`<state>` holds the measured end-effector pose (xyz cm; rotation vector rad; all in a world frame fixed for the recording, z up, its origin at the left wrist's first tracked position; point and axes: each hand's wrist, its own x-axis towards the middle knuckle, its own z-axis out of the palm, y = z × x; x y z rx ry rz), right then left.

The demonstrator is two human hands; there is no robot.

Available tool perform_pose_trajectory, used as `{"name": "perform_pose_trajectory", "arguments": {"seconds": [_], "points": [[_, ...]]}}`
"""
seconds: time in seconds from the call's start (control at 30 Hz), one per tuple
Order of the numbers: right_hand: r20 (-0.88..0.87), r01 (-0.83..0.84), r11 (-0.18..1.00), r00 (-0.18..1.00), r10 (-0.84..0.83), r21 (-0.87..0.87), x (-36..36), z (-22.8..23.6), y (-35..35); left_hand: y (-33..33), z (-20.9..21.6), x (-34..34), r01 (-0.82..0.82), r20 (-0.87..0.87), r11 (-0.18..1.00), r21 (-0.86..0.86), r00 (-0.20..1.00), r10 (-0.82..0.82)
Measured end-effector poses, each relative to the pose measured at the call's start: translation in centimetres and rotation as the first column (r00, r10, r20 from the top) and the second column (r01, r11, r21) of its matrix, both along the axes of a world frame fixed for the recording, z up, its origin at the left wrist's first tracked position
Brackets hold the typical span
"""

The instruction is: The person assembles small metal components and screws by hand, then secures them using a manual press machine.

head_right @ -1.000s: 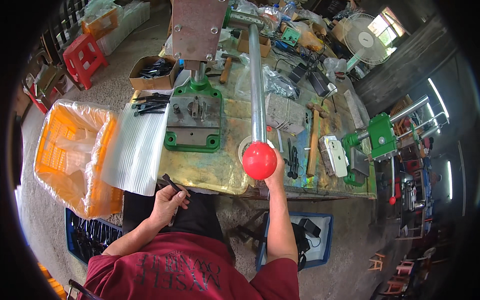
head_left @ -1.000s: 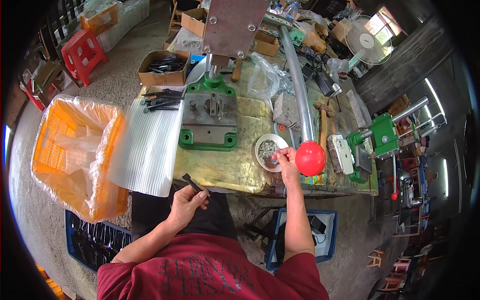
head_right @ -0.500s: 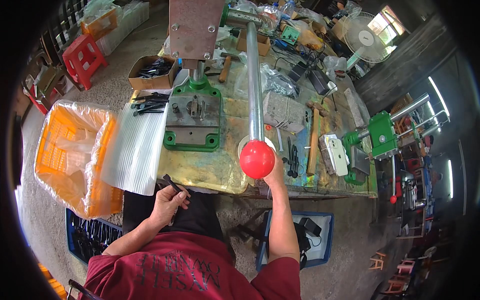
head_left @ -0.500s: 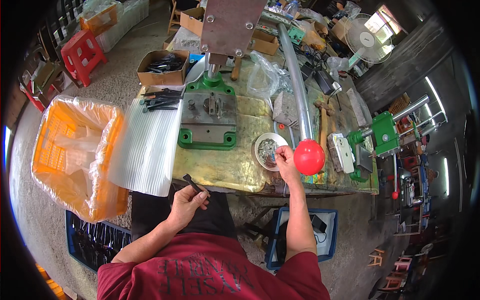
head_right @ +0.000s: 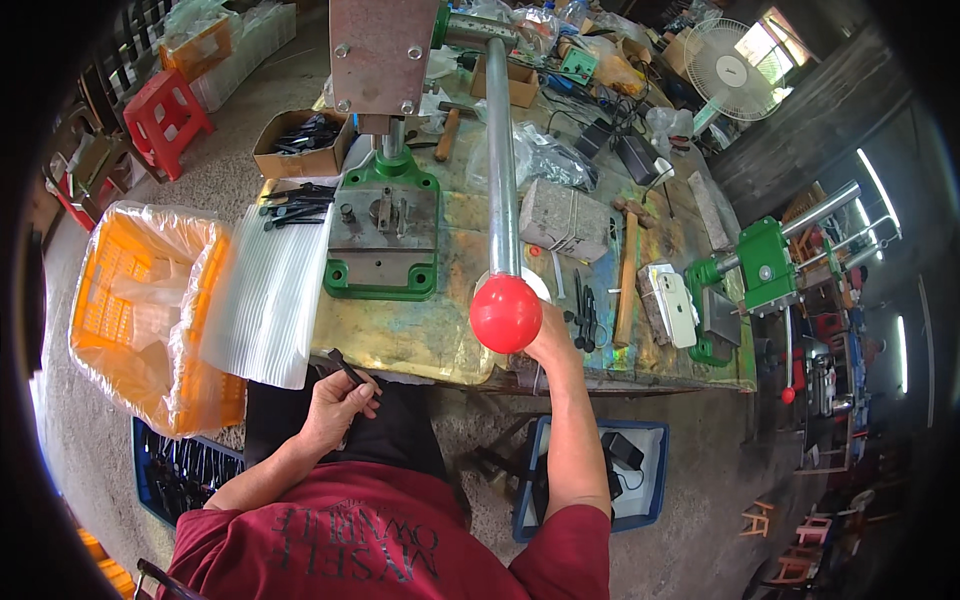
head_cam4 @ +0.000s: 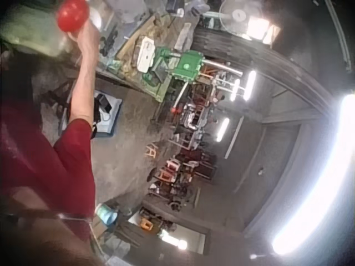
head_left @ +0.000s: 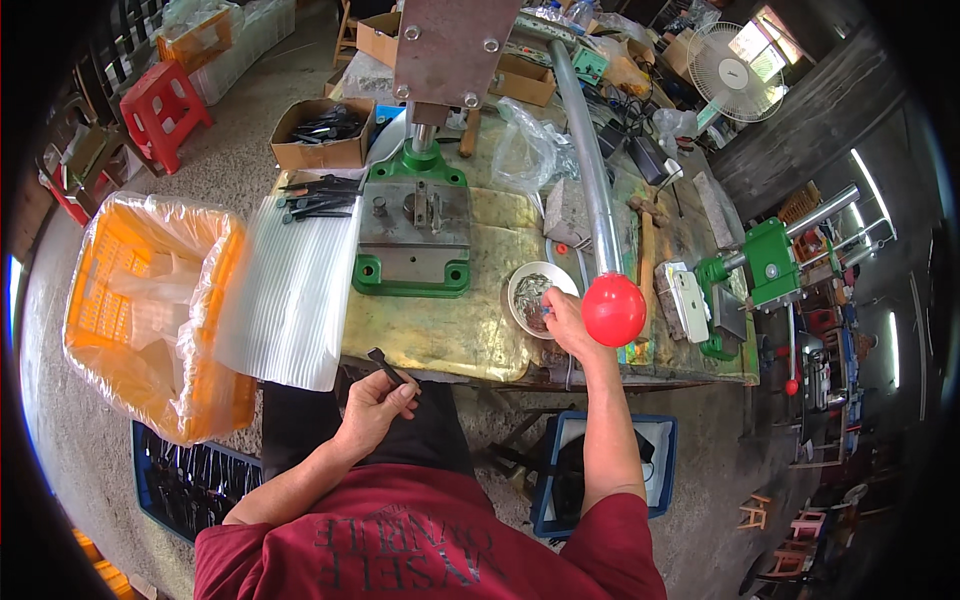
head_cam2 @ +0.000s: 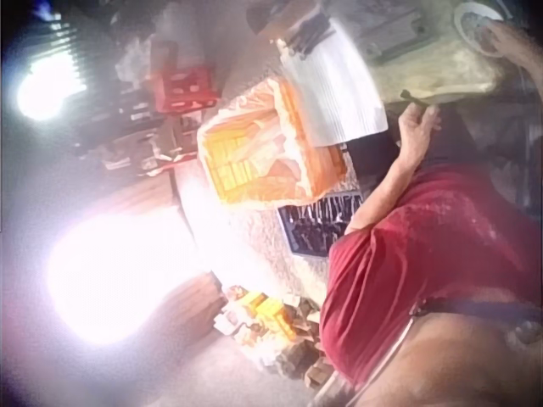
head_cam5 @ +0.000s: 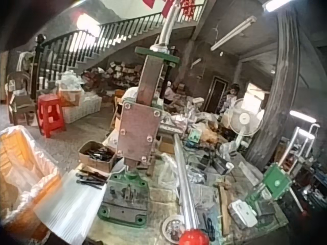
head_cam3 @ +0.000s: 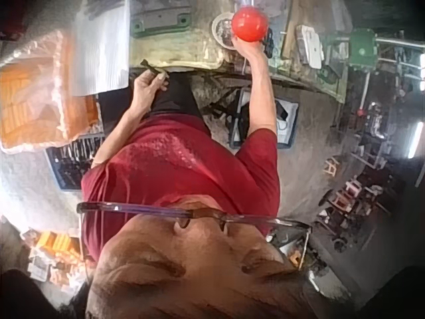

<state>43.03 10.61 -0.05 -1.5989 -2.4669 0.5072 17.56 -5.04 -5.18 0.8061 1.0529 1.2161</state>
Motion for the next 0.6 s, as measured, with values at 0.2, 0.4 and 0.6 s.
{"name": "perform_pose_trajectory", "arguments": {"seconds": [0.2, 0.4, 0.6], "points": [[-0.206, 0.049, 0.999, 0.977, -0.046, 0.008, 0.4, -0.2, 0.1, 0.0, -0.3, -0.1, 0.0, -0.001, 1.0, 0.002, 1.0, 0.0], [-0.251, 0.151, 0.973, 0.962, -0.104, 0.176, 1.4, -0.9, -0.4, 0.0, -0.4, -0.1, 0.004, 0.03, 1.0, -0.017, 1.0, -0.003], [-0.169, 0.041, 0.95, 0.986, 0.012, 0.311, 0.7, -0.8, -0.9, 0.0, -0.4, -0.1, 0.004, 0.028, 1.0, -0.01, 1.0, -0.004]]}}
